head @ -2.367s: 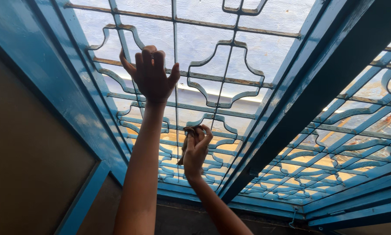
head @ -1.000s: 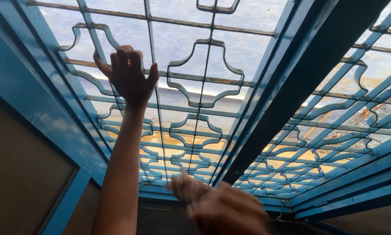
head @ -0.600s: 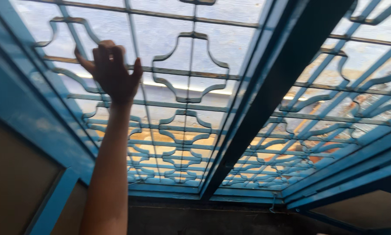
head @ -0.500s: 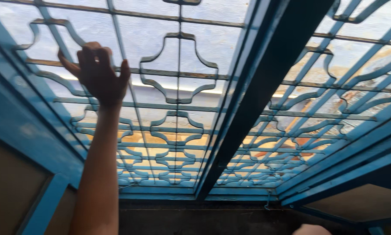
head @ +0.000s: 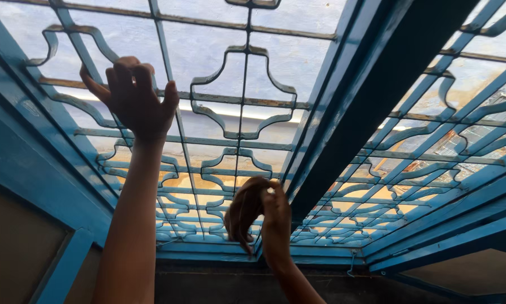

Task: The person cleans a blue metal window frame and its glass panes using a cloth by hand, reaching upward to wipe the bars and the surface of the glass across different sections.

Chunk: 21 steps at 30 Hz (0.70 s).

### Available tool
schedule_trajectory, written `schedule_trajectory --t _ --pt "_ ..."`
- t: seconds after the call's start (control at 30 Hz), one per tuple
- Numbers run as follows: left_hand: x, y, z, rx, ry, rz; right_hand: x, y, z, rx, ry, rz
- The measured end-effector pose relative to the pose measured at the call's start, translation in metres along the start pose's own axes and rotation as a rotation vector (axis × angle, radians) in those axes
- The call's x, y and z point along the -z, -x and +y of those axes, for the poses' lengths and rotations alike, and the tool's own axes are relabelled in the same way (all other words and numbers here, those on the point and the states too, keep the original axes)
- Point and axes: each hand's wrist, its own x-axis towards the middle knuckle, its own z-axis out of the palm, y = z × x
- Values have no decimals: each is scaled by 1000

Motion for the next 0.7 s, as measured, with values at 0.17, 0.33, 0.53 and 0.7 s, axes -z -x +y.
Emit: schedule_trajectory --t 0.17,0.33,0.53,0.7 --pt "-4 4 0 21 -13 10 -56 -26 82 349 -135 473" --pt "-5 1 -3 -11 -39 21 -75 -74 130 580 438 481" --pt "-2 3 -5 -18 -66 0 -50 -89 146 839 701 449" --pt "-3 3 -10 -32 -107 8 -44 -85 139 730 631 497"
